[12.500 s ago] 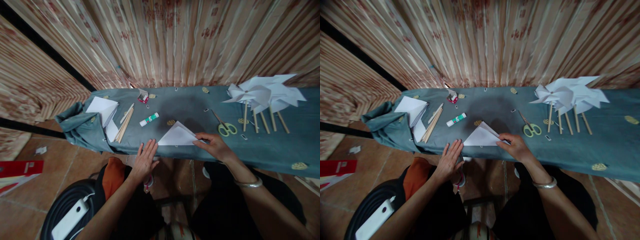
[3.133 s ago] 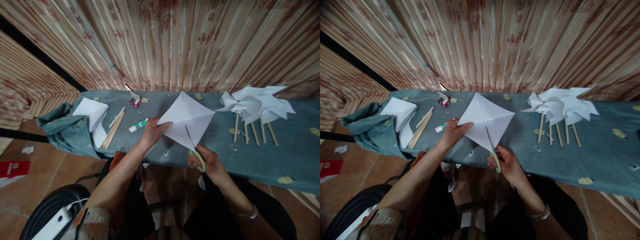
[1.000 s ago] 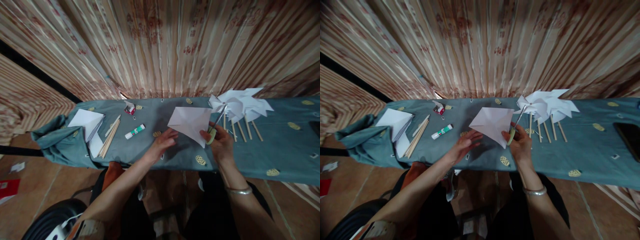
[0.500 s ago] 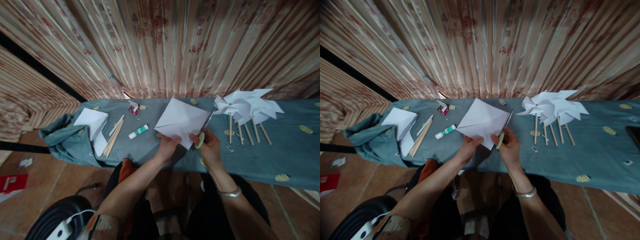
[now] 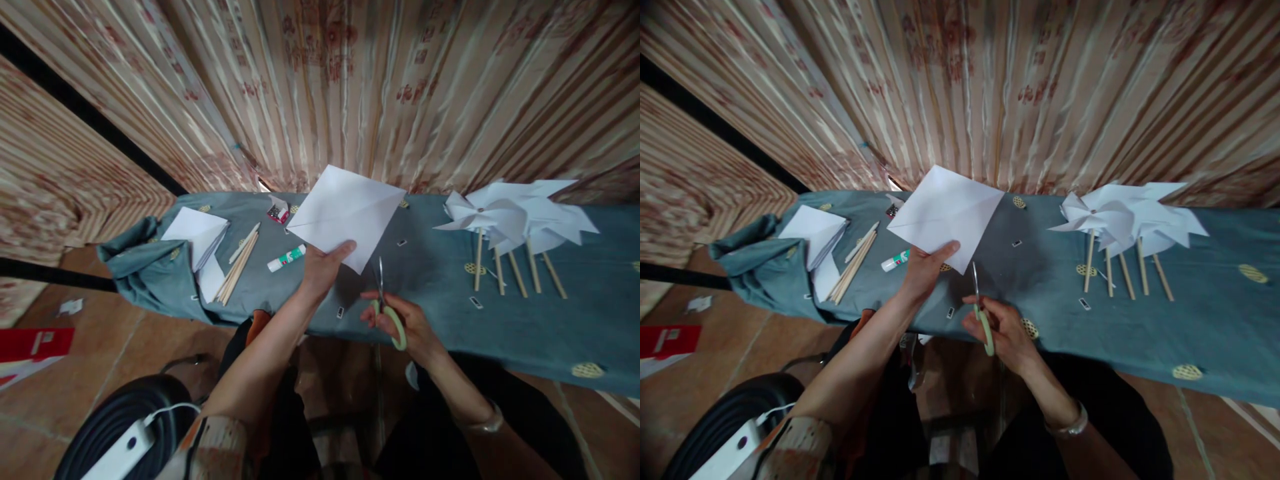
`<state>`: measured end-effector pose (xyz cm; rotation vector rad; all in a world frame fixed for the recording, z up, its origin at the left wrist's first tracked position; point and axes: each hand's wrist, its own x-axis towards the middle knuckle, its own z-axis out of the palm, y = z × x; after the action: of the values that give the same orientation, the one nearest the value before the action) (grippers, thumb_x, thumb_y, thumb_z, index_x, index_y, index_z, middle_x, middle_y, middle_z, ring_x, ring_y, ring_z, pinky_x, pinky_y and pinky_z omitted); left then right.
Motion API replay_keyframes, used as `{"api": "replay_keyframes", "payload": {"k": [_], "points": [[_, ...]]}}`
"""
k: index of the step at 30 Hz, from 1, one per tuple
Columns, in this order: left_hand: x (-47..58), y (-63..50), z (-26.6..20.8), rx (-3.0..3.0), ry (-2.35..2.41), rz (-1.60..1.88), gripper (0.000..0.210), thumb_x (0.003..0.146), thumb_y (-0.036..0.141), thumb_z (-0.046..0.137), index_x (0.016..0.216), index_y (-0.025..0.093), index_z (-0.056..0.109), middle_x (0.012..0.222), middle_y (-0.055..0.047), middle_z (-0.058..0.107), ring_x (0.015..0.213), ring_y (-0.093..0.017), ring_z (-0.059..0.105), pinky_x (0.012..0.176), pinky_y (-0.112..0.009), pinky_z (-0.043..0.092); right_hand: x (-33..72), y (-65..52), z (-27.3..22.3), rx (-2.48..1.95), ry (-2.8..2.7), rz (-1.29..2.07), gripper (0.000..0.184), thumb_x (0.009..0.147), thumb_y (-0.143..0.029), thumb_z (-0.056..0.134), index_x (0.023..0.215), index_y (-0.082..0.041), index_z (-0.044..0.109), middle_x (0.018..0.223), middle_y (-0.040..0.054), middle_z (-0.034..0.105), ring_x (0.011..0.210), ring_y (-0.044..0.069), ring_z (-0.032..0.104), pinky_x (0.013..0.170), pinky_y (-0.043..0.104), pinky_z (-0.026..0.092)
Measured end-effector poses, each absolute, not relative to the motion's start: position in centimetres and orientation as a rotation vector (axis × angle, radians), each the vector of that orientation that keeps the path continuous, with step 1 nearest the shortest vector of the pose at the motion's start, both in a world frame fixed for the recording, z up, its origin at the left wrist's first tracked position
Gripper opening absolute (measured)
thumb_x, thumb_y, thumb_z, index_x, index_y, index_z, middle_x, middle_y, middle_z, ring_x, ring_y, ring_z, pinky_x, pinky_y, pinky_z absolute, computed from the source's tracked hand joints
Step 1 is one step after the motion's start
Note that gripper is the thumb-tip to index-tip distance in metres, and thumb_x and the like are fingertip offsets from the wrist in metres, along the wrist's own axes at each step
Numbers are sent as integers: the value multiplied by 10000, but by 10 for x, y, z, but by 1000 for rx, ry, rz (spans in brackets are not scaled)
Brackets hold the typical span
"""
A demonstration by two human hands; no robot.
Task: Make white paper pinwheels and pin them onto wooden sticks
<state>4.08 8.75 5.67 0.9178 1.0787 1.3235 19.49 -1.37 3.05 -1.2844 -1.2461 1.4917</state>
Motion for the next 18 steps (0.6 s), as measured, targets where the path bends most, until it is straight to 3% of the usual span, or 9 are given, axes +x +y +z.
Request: {"api": "replay_keyframes", "payload": {"k": [10, 18], "points": [[47, 81, 55, 993, 1158, 1242, 200, 699, 221, 768, 894, 214, 726, 916, -42, 762, 982, -252, 688, 886, -383, 526, 188, -17, 27, -1258, -1279, 1582, 479, 734, -538, 715, 1055, -184, 686, 702, 10, 676, 587, 148, 586, 551, 273, 476], [50, 78, 52, 987, 1140, 1242, 166, 688, 216, 776, 844, 208, 718, 957, -44, 761, 951, -227, 688, 888, -355, 523, 188, -15, 28, -1270, -1244, 1580, 461, 729, -502, 726, 1054, -179, 684, 706, 20, 692, 594, 146, 605, 573, 271, 495]]}}
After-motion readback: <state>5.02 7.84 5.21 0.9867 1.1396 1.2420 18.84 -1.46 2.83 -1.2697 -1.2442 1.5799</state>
